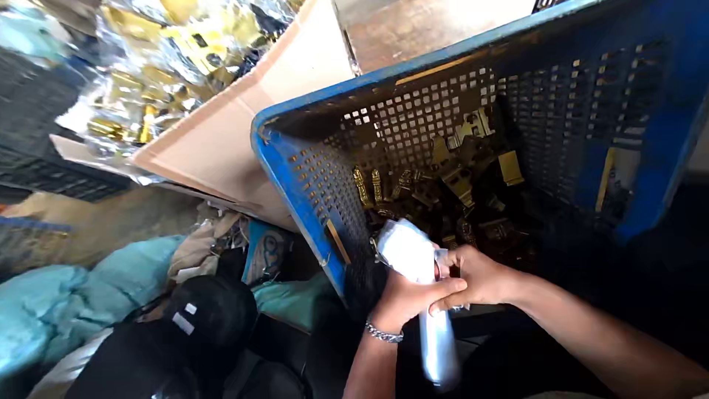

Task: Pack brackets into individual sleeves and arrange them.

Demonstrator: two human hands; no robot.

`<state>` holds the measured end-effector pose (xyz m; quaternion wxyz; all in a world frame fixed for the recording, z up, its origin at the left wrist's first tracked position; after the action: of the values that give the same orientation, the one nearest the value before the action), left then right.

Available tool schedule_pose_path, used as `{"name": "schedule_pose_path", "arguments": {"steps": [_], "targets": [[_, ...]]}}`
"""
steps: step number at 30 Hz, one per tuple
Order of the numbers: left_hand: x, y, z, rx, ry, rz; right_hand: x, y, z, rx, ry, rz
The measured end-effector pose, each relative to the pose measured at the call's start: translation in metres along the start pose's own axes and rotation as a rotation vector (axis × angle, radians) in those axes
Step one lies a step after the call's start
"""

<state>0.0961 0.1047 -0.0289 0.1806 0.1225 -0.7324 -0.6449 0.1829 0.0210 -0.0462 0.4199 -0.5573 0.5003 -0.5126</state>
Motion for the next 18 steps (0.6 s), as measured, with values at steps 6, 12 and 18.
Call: {"name": "schedule_pose_path", "arguments": {"steps": [6, 12, 18], "targets": [[-0.007, 0.006, 0.051, -0.407, 0.251, -0.037, -0.040, 0.003, 0.068, 0.013, 0.145, -0.121], [0.000, 0.021, 0.089, -0.504, 0.560, -0.259, -0.151, -0.001, 0.092, 1.005, 0.037, -0.270], [-0.010, 0.025, 0.091, -0.474, 0.595, -0.332, -0.222, 0.068, 0.104, 1.524, -0.215, -0.283]]}}
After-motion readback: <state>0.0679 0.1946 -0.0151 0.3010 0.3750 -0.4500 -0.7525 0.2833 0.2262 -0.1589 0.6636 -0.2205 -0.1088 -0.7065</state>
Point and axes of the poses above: each hand's wrist, its own x-axis away from the middle knuckle, its own z-axis out of the back of the hand, y = z × x, the point moved 8 cm from there along -x, towards the middle knuckle, and after that the axes turned 11 degrees about -y, right-handed, at the moved point
